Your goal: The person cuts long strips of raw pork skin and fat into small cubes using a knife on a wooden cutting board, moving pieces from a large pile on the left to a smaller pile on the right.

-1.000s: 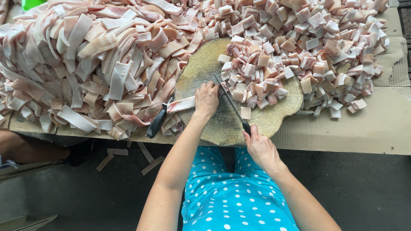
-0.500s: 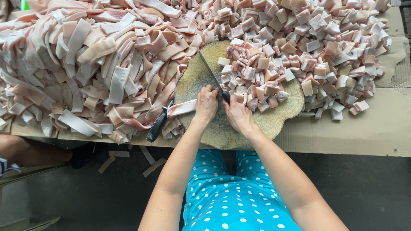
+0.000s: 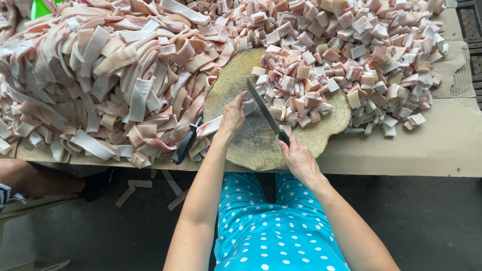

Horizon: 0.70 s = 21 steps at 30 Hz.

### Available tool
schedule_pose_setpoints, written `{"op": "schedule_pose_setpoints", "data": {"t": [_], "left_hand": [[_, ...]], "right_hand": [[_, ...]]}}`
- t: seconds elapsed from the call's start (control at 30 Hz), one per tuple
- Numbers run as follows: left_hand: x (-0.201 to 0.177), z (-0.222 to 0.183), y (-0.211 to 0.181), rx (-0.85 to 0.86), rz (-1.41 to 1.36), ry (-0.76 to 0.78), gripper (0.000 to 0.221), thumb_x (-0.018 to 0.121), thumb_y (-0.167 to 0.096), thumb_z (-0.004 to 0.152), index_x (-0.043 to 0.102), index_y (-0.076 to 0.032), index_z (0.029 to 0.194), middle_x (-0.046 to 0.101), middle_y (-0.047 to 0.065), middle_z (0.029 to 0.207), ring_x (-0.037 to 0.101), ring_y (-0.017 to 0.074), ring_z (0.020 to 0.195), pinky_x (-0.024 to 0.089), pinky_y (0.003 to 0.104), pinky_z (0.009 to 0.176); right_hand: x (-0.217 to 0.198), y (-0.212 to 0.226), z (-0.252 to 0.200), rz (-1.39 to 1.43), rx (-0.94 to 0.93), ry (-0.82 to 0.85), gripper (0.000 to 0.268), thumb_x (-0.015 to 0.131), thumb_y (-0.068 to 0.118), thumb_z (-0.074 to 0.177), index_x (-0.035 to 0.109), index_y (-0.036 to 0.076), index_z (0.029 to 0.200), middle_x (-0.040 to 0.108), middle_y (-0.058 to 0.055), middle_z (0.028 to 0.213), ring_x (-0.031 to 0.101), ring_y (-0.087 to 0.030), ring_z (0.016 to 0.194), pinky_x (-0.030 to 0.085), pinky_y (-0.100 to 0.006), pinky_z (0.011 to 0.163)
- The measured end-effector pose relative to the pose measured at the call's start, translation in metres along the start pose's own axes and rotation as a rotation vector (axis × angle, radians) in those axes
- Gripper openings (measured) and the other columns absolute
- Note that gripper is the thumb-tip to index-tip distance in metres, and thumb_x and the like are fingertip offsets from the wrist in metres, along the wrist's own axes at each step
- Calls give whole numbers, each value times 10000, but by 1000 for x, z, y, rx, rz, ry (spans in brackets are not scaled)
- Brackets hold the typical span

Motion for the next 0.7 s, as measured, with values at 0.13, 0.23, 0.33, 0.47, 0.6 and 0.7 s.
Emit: {"op": "schedule_pose_setpoints", "data": {"t": [0.13, 0.23, 0.33, 0.47, 0.6, 0.7], "left_hand": [[-12, 4, -3, 22, 153, -41, 467, 400, 54, 1045, 521, -15, 1491, 614, 266, 1364, 599, 380, 1267, 466, 457, 1112], [-22, -7, -6, -4, 337, -50, 390, 586, -84, 953, 615, -15, 1336, 656, 218, 1258, 598, 359, 1187, 456, 461, 1051], [-14, -13, -9, -39, 449, -72, 295, 642, -174, 912, 717, -28, 1158, 690, 178, 1135, 630, 329, 1079, 481, 450, 967], [-2, -9, -5, -3, 571, -133, 192, 609, -131, 977, 768, -31, 1019, 709, 153, 1070, 649, 309, 1038, 513, 431, 954], [5, -2, -2, -14, 620, -101, 201, 589, -109, 963, 774, -30, 949, 701, 156, 1022, 657, 313, 1009, 529, 441, 924], [5, 1, 0, -2, 593, -103, 203, 587, -108, 941, 771, -25, 928, 692, 157, 1000, 661, 325, 996, 543, 446, 892]], "right_hand": [[-12, 2, -11, 13, 22, -75, 374, 484, 406, 1065, 479, 37, 1127, 674, -327, 719, 667, -558, 748, 526, -630, 626], [-17, 7, -20, -4, 6, -77, 368, 483, 399, 1067, 478, 38, 1138, 676, -320, 706, 673, -545, 738, 530, -620, 599], [-12, 18, -32, -55, -75, -55, 356, 493, 379, 1049, 481, 39, 1154, 683, -299, 710, 683, -526, 702, 537, -608, 577], [-3, 23, -43, -133, -121, -34, 341, 511, 365, 1044, 479, 31, 1108, 692, -272, 717, 700, -492, 686, 559, -585, 568], [5, 18, -40, -114, -136, -10, 319, 524, 326, 1029, 460, 25, 1113, 690, -284, 726, 682, -518, 696, 544, -611, 583], [15, 18, -21, -59, -170, 11, 316, 530, 310, 1036, 440, 19, 1120, 679, -302, 730, 661, -542, 707, 525, -633, 611]]}}
Point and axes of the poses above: each hand's wrist, its own z-axis towards the middle knuckle, its own x-axis out of the palm, y = z × x, the point moved 3 cm from there along z, towards the middle knuckle
